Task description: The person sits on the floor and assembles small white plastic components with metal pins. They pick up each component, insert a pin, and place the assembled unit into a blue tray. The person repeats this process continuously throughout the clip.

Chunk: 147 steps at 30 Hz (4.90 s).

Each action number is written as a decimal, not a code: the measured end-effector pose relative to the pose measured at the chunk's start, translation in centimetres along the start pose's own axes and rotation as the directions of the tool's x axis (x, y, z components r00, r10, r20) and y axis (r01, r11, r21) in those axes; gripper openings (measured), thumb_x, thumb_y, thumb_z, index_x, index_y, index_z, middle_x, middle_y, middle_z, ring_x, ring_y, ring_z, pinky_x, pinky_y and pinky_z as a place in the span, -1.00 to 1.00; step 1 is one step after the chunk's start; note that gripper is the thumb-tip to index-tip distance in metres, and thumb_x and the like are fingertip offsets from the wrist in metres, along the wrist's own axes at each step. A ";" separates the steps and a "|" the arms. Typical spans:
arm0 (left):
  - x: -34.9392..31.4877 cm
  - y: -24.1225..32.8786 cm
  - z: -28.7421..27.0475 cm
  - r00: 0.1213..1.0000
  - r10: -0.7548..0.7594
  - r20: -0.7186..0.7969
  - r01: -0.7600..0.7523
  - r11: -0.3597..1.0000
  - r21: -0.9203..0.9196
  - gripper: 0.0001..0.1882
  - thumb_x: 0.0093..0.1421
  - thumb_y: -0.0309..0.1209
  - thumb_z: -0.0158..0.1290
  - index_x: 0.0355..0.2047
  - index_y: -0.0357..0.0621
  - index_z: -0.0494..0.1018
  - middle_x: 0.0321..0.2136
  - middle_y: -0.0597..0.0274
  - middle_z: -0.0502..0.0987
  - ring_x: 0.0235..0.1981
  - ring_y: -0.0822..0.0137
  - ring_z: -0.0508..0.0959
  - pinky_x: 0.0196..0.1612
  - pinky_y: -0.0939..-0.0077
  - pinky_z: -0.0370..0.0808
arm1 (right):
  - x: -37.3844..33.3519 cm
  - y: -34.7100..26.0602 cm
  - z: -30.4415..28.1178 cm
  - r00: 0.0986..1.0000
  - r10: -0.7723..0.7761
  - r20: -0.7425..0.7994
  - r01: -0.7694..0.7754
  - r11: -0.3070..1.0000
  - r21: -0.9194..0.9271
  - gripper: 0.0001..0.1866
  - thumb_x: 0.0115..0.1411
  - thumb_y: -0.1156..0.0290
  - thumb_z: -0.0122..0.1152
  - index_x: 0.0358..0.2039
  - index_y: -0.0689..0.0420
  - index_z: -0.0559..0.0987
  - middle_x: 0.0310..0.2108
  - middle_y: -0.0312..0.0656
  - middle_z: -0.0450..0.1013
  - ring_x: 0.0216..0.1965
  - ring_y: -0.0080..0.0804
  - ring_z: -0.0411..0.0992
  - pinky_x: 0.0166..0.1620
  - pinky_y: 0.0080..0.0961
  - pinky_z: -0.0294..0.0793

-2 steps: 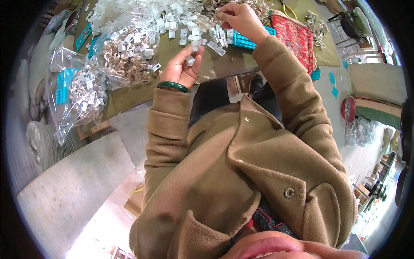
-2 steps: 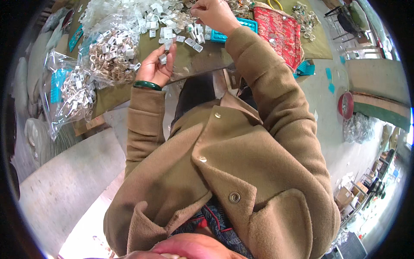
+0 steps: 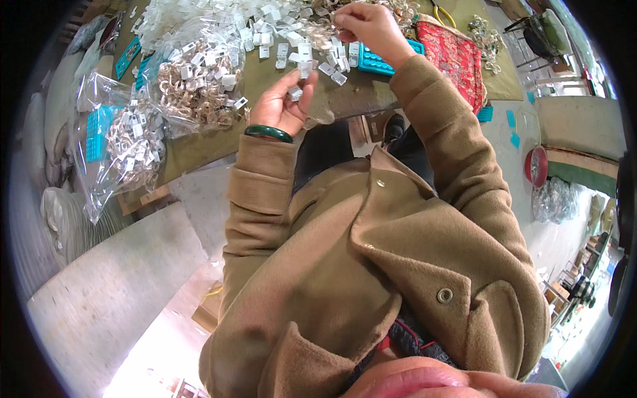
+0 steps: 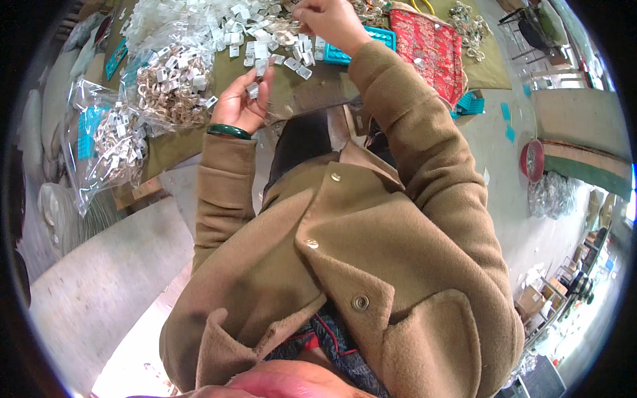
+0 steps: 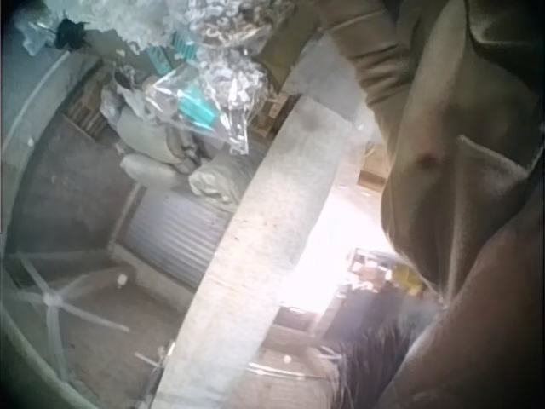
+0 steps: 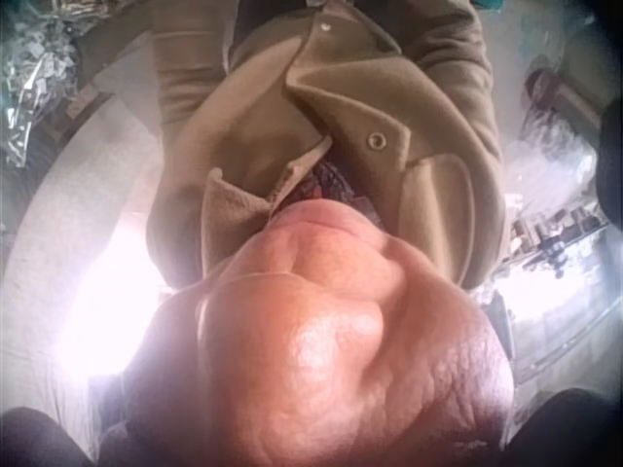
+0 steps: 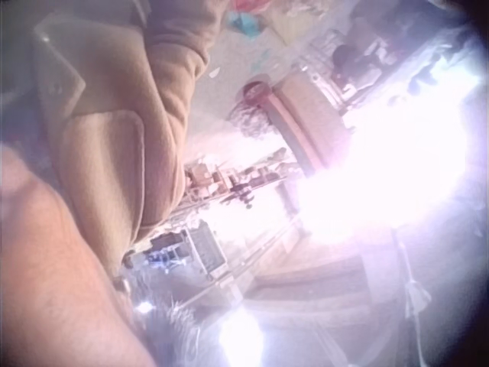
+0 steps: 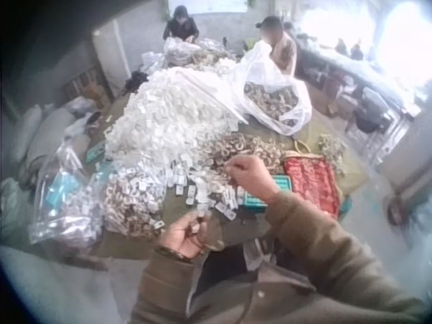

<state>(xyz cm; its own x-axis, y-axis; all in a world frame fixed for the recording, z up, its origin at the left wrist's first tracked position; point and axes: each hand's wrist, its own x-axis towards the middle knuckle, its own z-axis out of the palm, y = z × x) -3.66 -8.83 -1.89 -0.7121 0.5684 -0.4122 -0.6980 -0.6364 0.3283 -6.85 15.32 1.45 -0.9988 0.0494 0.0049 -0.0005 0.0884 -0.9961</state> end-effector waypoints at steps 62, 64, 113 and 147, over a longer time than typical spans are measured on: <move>0.6 -9.1 6.4 0.890 0.456 0.026 -0.370 0.687 0.626 -0.95 0.16 -0.50 0.16 -0.35 -0.13 0.52 -0.67 0.42 0.42 -0.73 0.66 0.28 -0.73 0.78 0.12 | -11.3 1.9 0.5 0.997 0.061 -0.042 -0.033 0.875 0.482 -0.88 0.22 0.42 0.26 -0.24 0.11 0.56 -0.40 -0.46 0.43 -0.43 -0.75 0.32 -0.36 -0.76 0.30; 0.8 -9.8 6.4 0.845 0.523 0.112 -0.434 0.548 0.716 -0.93 0.17 -0.49 0.16 -0.33 -0.13 0.51 -0.66 0.45 0.42 -0.71 0.66 0.31 -0.70 0.78 0.15 | -11.6 2.4 0.0 0.998 0.049 -0.037 -0.024 0.869 0.494 -0.87 0.21 0.42 0.27 -0.24 0.11 0.56 -0.42 -0.47 0.42 -0.44 -0.75 0.31 -0.36 -0.76 0.29; 1.2 -10.1 4.7 0.902 0.415 0.120 -0.386 0.648 0.656 -0.66 0.21 -0.52 0.14 0.01 -0.27 0.48 -0.24 0.25 0.60 -0.33 0.50 0.58 -0.38 0.68 0.56 | -13.8 3.3 -0.3 0.992 0.112 -0.052 -0.062 0.815 0.576 -0.86 0.24 0.44 0.20 -0.24 0.21 0.58 -0.36 -0.36 0.47 -0.38 -0.66 0.38 -0.26 -0.70 0.41; -0.3 -9.1 6.0 0.975 0.144 -0.169 -0.080 0.939 0.334 -0.76 0.24 -0.38 0.08 -0.12 -0.23 0.46 -0.19 0.12 0.61 -0.57 0.64 0.39 -0.66 0.82 0.23 | -14.3 4.2 0.2 0.984 0.063 -0.165 0.060 0.758 0.650 -0.89 0.22 0.54 0.10 -0.23 0.07 0.46 -0.46 -0.45 0.33 -0.43 -0.67 0.31 -0.27 -0.73 0.37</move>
<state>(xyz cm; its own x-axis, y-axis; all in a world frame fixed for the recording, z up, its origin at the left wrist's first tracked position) 2.42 -0.06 0.35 -0.7818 0.3743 -0.4987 -0.6235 -0.4692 0.6253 7.43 14.83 -2.78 -0.9749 0.2182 -0.0434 -0.0929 -0.5764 -0.8119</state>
